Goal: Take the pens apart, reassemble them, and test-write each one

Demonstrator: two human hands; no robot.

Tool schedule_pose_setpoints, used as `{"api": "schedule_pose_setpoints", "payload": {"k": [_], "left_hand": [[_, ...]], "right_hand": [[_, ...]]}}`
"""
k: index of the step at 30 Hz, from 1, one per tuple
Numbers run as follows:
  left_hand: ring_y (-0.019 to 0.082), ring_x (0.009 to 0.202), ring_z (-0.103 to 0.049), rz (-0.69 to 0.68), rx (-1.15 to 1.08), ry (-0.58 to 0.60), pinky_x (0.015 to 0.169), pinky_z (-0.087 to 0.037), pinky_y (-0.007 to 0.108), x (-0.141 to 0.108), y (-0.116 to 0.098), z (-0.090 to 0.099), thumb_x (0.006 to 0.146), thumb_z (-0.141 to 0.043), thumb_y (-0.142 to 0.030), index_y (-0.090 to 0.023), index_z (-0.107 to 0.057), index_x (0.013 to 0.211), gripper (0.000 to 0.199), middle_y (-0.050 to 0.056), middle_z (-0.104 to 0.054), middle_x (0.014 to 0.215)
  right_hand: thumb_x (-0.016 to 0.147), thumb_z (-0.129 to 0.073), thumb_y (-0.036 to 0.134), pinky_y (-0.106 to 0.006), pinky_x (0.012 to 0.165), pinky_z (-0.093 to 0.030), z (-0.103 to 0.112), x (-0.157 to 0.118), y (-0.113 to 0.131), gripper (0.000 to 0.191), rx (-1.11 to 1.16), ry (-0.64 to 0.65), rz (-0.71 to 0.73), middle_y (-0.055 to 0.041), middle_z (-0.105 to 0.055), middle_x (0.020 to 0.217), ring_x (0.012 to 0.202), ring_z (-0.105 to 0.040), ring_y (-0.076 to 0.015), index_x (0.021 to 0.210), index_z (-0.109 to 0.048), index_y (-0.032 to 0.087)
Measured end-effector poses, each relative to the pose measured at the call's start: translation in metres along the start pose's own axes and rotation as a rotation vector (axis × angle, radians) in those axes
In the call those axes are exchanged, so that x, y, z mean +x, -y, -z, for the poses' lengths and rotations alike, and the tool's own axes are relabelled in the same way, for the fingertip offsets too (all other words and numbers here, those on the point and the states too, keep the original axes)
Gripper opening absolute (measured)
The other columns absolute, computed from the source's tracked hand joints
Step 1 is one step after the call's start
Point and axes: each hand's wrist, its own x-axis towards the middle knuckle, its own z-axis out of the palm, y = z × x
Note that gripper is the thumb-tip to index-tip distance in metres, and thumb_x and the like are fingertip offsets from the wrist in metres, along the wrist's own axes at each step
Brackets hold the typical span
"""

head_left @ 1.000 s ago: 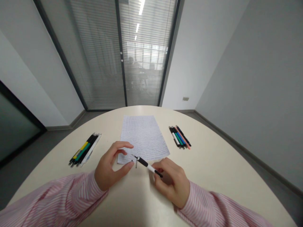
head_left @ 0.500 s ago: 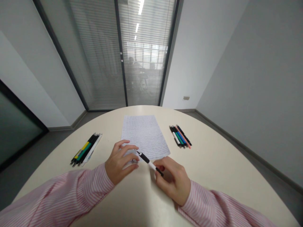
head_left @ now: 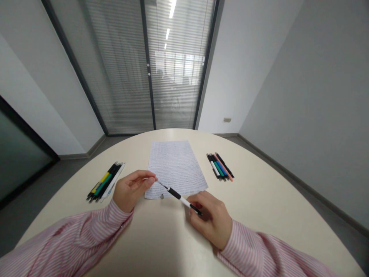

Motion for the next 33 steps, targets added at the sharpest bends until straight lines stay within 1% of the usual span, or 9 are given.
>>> {"api": "schedule_pose_setpoints", "payload": {"k": [13,19,21,23,25,27,29,31,33], "left_hand": [[0.018,0.071,-0.067,-0.046,0.041,0.01,0.067,-0.055,0.027,-0.001,0.0,0.002,0.069,-0.072,-0.029,-0.016,-0.067,0.076,0.016,0.005,-0.072,0.075],[0.018,0.074,-0.063,-0.267,0.137,0.25,0.066,-0.053,0.027,-0.002,-0.002,0.0,0.07,-0.07,-0.019,-0.015,-0.069,0.071,0.004,0.007,-0.068,0.075],[0.017,0.07,-0.062,-0.216,0.091,0.228,0.065,-0.052,0.028,-0.006,-0.002,-0.003,0.07,-0.07,-0.019,-0.014,-0.068,0.078,0.009,0.007,-0.066,0.073],[0.015,0.067,-0.06,-0.142,0.036,0.196,0.066,-0.051,0.028,-0.009,-0.001,-0.006,0.07,-0.07,-0.02,-0.015,-0.063,0.097,0.028,0.004,-0.065,0.072],[0.016,0.072,-0.061,-0.117,0.026,0.21,0.07,-0.05,0.029,-0.01,0.0,-0.006,0.069,-0.07,-0.02,-0.016,-0.05,0.116,0.051,0.003,-0.065,0.076],[0.019,0.084,-0.06,-0.173,0.141,0.258,0.073,-0.049,0.031,-0.009,0.002,-0.005,0.07,-0.068,-0.019,-0.017,-0.045,0.121,0.056,0.007,-0.065,0.088],[0.023,0.093,-0.057,-0.318,0.374,0.3,0.078,-0.046,0.034,-0.006,0.005,-0.002,0.07,-0.064,-0.019,-0.018,-0.054,0.113,0.044,0.009,-0.063,0.098],[0.024,0.092,-0.054,-0.475,0.609,0.314,0.08,-0.043,0.037,-0.003,0.009,0.0,0.068,-0.062,-0.019,-0.018,-0.062,0.099,0.031,0.009,-0.062,0.096],[0.024,0.085,-0.054,-0.556,0.749,0.327,0.078,-0.042,0.038,-0.001,0.015,0.003,0.068,-0.061,-0.019,-0.018,-0.065,0.091,0.023,0.007,-0.062,0.085]], "right_hand": [[0.068,-0.052,0.008,-0.024,0.054,-0.037,0.003,0.003,0.003,0.018,-0.04,0.045,-0.031,-0.0004,-0.053,0.063,0.06,-0.05,-0.014,0.078,-0.062,0.019],[0.071,-0.052,0.01,-0.023,0.053,-0.037,0.002,0.002,0.003,0.015,-0.031,0.029,0.003,0.0,-0.053,0.063,0.062,-0.05,-0.014,0.078,-0.061,0.02],[0.072,-0.052,0.011,-0.023,0.053,-0.037,0.001,0.001,0.003,0.014,-0.031,0.026,0.027,-0.0002,-0.052,0.063,0.063,-0.051,-0.0144,0.078,-0.061,0.02],[0.073,-0.052,0.011,-0.023,0.054,-0.037,0.001,0.001,0.004,0.015,-0.032,0.029,0.036,-0.0003,-0.052,0.063,0.063,-0.05,-0.0146,0.078,-0.062,0.02],[0.072,-0.052,0.01,-0.024,0.054,-0.037,0.002,0.001,0.005,0.015,-0.023,0.025,0.028,-0.0005,-0.053,0.063,0.062,-0.05,-0.0145,0.078,-0.062,0.02],[0.072,-0.052,0.01,-0.024,0.054,-0.037,0.002,0.002,0.005,0.016,-0.011,0.016,0.009,-0.0006,-0.054,0.064,0.061,-0.05,-0.0142,0.079,-0.062,0.02],[0.071,-0.052,0.01,-0.024,0.055,-0.038,0.003,0.002,0.005,0.017,-0.004,0.011,-0.009,-0.0009,-0.055,0.064,0.061,-0.051,-0.0142,0.08,-0.062,0.019],[0.07,-0.052,0.009,-0.025,0.056,-0.039,0.003,0.002,0.004,0.018,-0.007,0.006,-0.025,-0.0013,-0.056,0.065,0.061,-0.051,-0.0144,0.081,-0.062,0.019],[0.07,-0.052,0.009,-0.025,0.056,-0.039,0.004,0.002,0.002,0.018,-0.016,0.003,-0.028,-0.0015,-0.056,0.065,0.062,-0.052,-0.0147,0.082,-0.063,0.019]]}}
